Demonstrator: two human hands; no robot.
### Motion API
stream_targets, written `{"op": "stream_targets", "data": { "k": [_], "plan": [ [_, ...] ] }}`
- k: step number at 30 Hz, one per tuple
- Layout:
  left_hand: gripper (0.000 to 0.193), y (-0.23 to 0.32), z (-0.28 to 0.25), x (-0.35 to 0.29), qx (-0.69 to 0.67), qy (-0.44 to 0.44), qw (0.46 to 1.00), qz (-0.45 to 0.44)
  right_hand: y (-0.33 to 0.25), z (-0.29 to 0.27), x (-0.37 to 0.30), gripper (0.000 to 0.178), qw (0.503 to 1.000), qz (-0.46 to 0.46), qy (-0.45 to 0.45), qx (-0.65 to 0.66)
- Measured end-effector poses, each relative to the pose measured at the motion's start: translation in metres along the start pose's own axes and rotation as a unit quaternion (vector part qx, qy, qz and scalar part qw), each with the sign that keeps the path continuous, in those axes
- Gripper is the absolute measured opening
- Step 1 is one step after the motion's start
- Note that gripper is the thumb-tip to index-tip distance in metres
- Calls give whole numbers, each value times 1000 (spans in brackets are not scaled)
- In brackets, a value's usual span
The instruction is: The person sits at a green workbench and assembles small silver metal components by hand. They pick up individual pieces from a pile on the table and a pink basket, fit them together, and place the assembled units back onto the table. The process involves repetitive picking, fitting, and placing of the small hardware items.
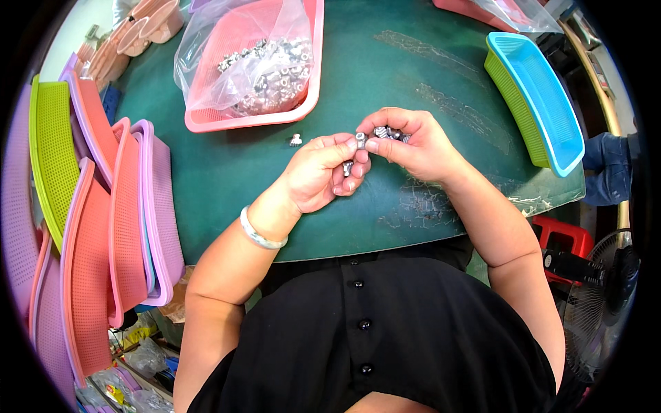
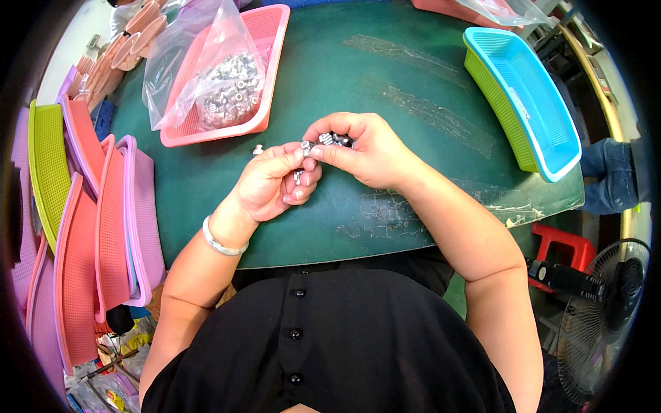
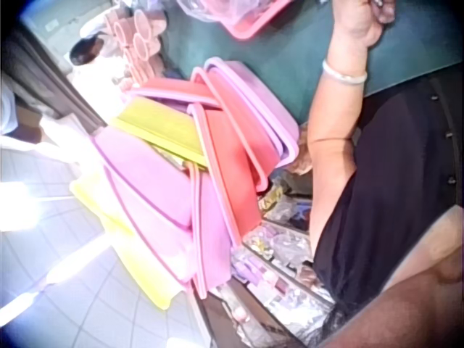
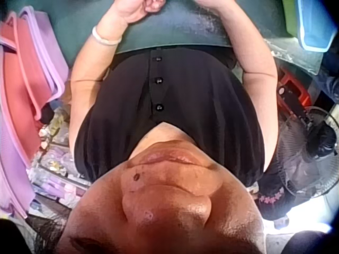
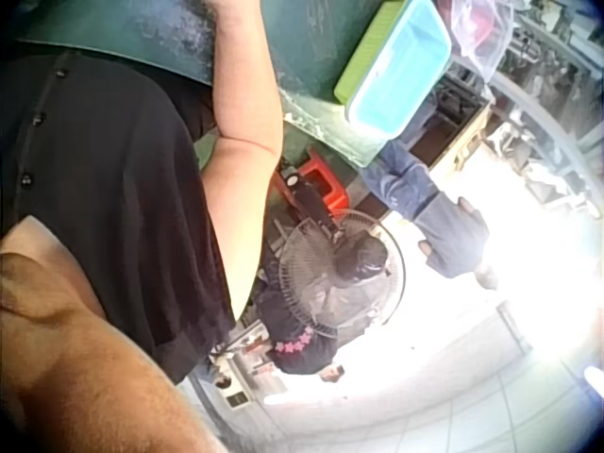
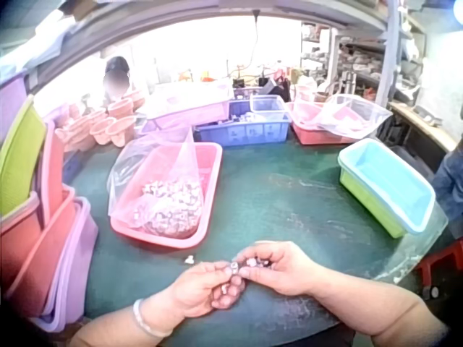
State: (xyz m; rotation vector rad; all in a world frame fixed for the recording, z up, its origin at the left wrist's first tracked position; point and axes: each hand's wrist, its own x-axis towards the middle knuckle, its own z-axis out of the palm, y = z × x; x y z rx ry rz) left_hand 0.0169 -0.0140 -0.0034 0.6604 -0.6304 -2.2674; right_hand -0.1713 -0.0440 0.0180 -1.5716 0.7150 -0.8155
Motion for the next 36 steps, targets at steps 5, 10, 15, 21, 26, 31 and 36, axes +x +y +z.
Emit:
{"op": "stream_targets", "data": {
  "k": [5, 10, 15, 21, 26, 31, 36],
  "plan": [
    [19, 0, 0, 0, -17, -10, 1000, -9, 1, 0, 0, 14, 1000, 17, -1, 7],
    [22, 1, 2, 0, -12, 12, 1000, -7, 0, -1, -1, 14, 999, 33, -3, 28],
    [25, -2, 8, 1, 81, 54, 994, 50, 6, 1, -1, 16, 998, 24, -1, 52],
    [12, -3, 11, 2, 127, 114, 979, 115, 0, -1, 0, 18, 999, 16, 33, -26],
    [14, -1, 13, 1, 192, 156, 956, 160, 1, -2, 0, 18, 998, 26, 36, -44],
    [15, -2, 16, 1, 247, 186, 934, 177, 2, -3, 1, 18, 998, 33, 33, -36],
    [15, -2, 15, 0, 246, 186, 936, 172, 3, -3, 1, 19, 998, 42, 29, -34]
  ]
}}
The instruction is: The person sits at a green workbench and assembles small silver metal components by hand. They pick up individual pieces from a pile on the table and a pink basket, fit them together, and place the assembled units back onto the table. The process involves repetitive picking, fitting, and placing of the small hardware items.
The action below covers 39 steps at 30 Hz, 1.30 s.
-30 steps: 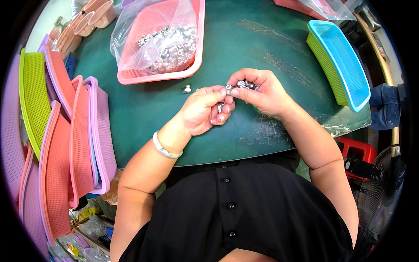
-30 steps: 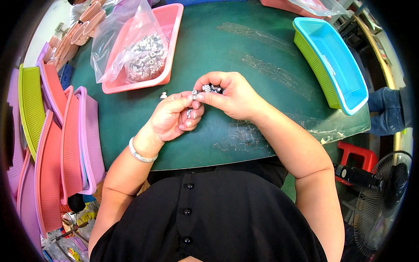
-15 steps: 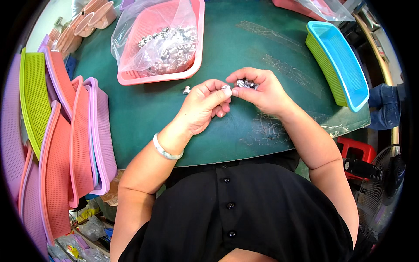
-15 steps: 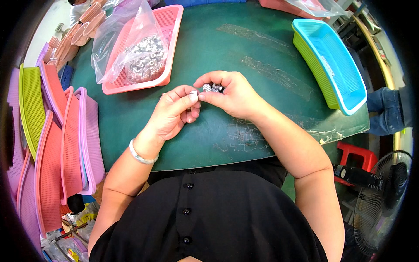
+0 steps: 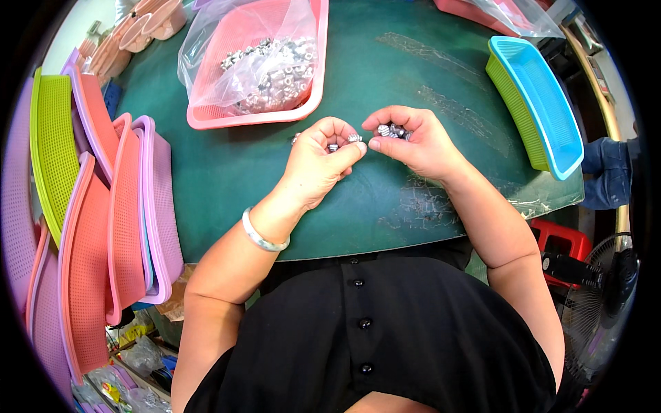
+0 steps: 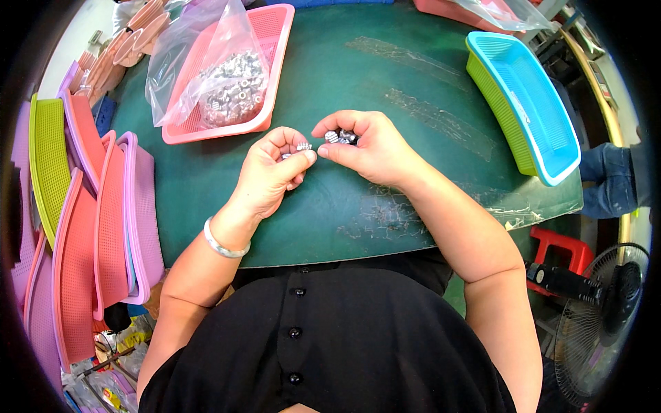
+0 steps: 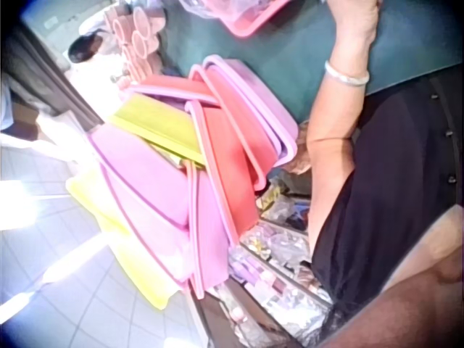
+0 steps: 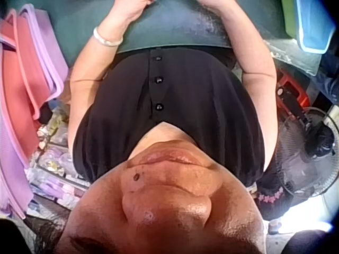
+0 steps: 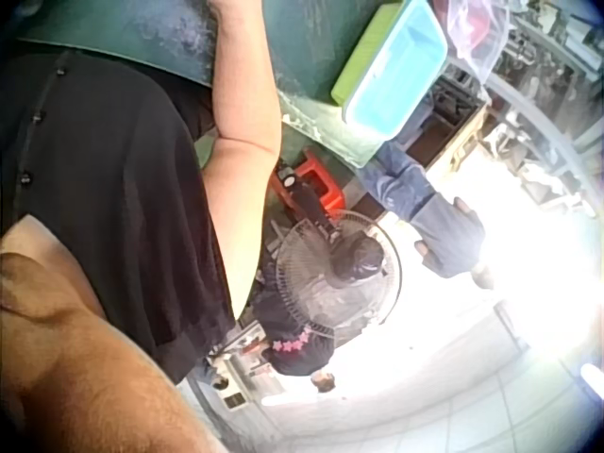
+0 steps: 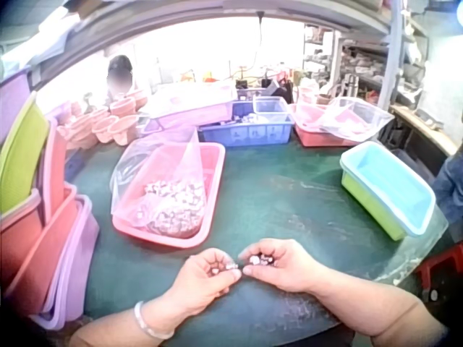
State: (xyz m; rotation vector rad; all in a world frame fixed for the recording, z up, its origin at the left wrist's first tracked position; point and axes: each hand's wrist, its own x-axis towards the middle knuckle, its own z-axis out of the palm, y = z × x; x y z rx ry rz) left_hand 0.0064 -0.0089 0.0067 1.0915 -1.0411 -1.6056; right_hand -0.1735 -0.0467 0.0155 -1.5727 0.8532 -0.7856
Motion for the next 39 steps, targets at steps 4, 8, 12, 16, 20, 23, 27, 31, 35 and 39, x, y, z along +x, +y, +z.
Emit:
{"op": "stream_targets", "data": {
  "k": [4, 8, 12, 16, 20, 23, 27, 31, 35, 39],
  "plan": [
    [15, -1, 0, 0, -9, -5, 1000, -6, -1, 0, 0, 19, 1000, 0, -4, -7],
    [15, -1, 1, 0, 8, -4, 1000, 9, -2, 0, -1, 20, 1000, 1, -6, -9],
    [15, -3, 0, 1, 26, -3, 999, 25, -2, 1, -1, 20, 1000, 1, -7, -7],
    [15, -2, 1, 0, 32, -3, 999, 30, -3, 0, -1, 21, 1000, -2, -11, -17],
    [13, -2, 0, 0, -36, -11, 999, 13, -4, 0, -1, 20, 1000, -10, -11, -25],
    [11, 2, 2, 0, -136, -25, 990, -22, -3, 1, -1, 20, 999, -23, -17, -24],
    [11, 1, 4, 0, -85, -25, 996, -23, -1, 5, -1, 18, 994, -70, -4, -85],
    [9, -11, 6, 2, 106, 11, 989, 101, 2, 5, -1, 18, 987, -94, -4, -129],
    [8, -8, 8, 1, 75, 20, 993, 87, 3, 6, -1, 19, 991, -76, -5, -111],
    [7, -4, 5, 0, -27, 14, 999, 18, 3, 7, -2, 22, 999, -39, -13, -36]
  ]
}}
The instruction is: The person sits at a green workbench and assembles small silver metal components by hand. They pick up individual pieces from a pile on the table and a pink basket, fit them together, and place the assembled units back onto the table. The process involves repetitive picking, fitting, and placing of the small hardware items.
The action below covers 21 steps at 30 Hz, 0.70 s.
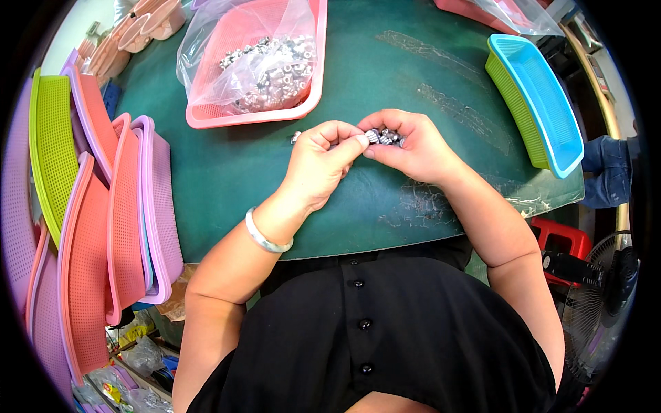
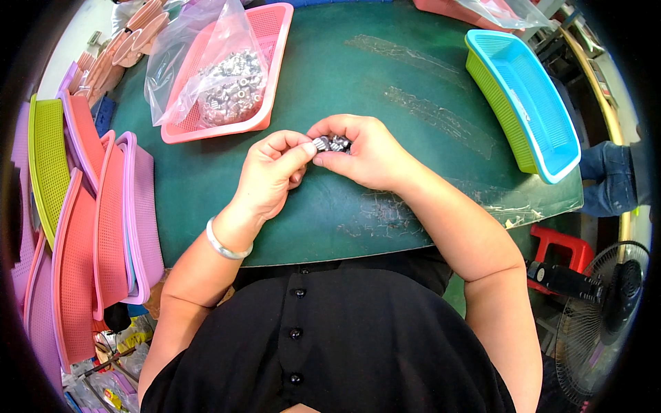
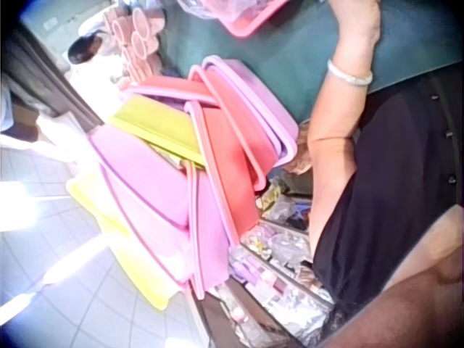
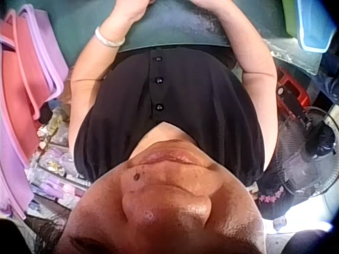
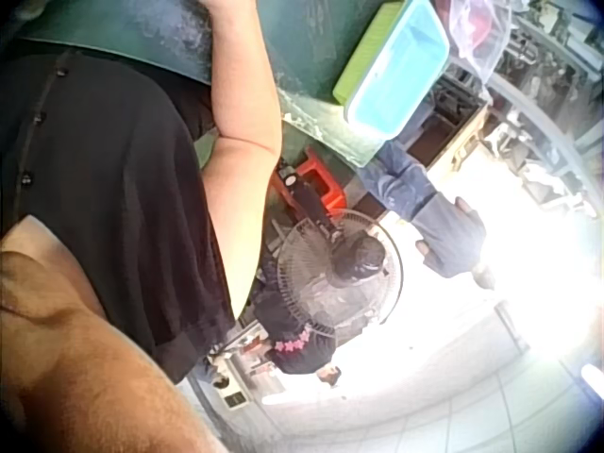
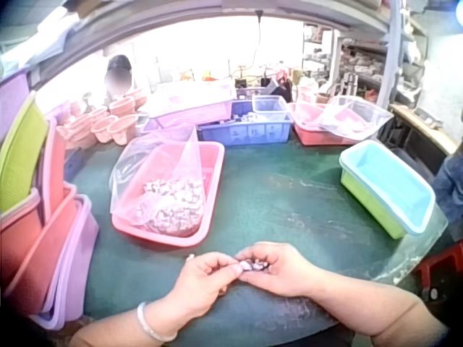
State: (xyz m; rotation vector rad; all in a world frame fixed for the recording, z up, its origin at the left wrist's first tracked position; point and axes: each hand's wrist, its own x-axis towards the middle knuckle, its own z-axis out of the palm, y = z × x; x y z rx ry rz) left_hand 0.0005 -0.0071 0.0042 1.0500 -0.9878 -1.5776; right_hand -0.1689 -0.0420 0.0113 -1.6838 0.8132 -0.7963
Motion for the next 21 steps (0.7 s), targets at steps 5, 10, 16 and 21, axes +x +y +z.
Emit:
{"op": "stream_targets", "data": {
  "k": [5, 10, 16, 21],
  "plan": [
    [8, 4, -6, 3, -72, 3, 995, -65, -6, -5, 0, 21, 993, 65, 2, 97],
    [14, 5, -5, 2, -63, -27, 991, -114, -5, -1, 0, 22, 999, 11, 2, 38],
    [13, -2, -10, 5, -74, -44, 990, -108, -4, 0, -1, 28, 997, -51, 32, -52],
    [12, 3, -9, 4, -100, -44, 988, -114, -3, 0, 0, 32, 991, -95, 56, -74]
  ]
}}
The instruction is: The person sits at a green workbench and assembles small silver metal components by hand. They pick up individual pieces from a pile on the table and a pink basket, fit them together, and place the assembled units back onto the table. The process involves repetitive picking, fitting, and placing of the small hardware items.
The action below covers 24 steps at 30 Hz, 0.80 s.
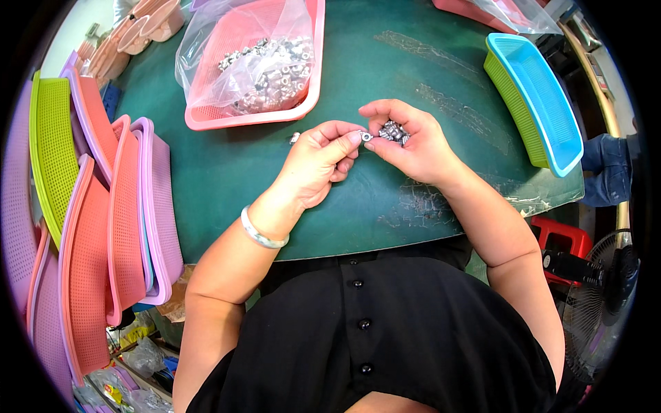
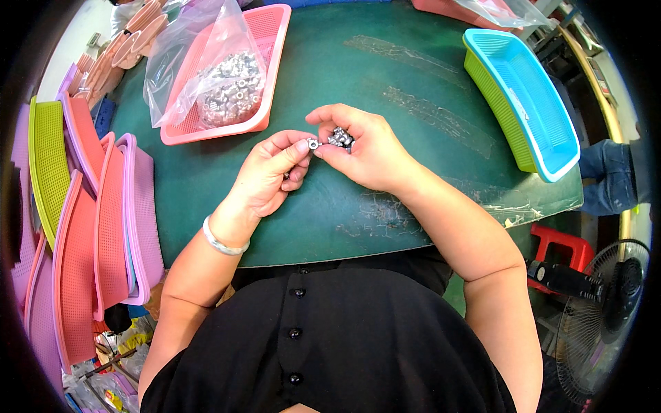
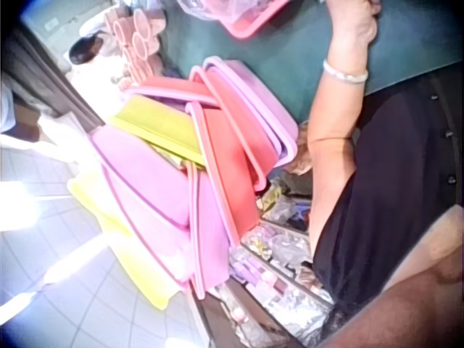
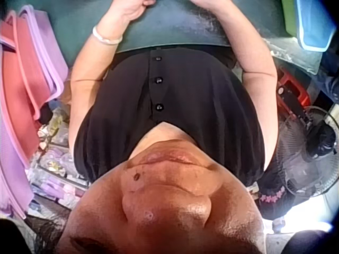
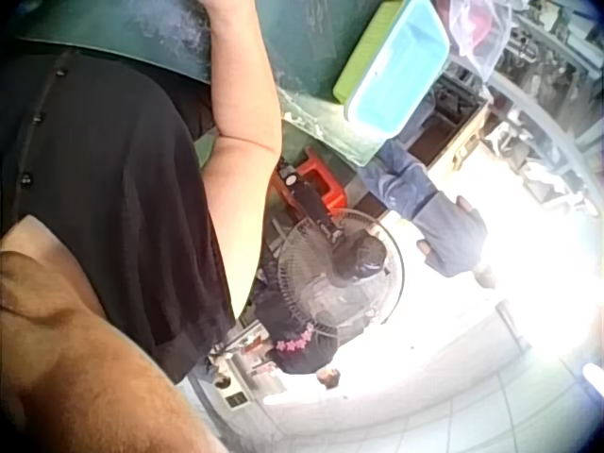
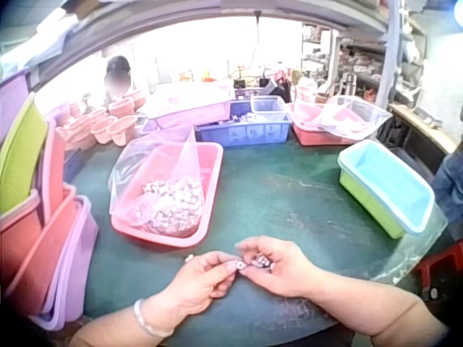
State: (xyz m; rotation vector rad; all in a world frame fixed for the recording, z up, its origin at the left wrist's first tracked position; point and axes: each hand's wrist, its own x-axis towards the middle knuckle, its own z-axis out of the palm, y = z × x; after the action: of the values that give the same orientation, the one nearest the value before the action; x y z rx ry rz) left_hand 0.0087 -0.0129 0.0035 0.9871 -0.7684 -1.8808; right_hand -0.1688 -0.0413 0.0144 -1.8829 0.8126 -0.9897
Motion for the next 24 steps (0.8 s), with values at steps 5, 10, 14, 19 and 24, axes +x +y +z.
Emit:
{"op": "stream_targets", "data": {
  "k": [5, 10, 14, 19, 24],
  "plan": [
    [14, 1, 0, -1, -23, -16, 1000, -1, 2, 1, 0, 33, 999, -37, 12, -39],
    [16, 2, 1, -2, 0, -5, 1000, 3, 3, 1, 0, 34, 998, -42, 16, -53],
    [20, 1, 3, -2, 26, -8, 998, 51, 3, 0, 1, 34, 995, -67, 18, -70],
    [21, 4, 6, -4, 35, -27, 997, 65, 3, 0, 2, 35, 995, -77, 16, -66],
    [21, 1, 2, -3, 34, -29, 997, 65, 4, 0, 2, 35, 996, -72, 14, -59]
  ]
}}
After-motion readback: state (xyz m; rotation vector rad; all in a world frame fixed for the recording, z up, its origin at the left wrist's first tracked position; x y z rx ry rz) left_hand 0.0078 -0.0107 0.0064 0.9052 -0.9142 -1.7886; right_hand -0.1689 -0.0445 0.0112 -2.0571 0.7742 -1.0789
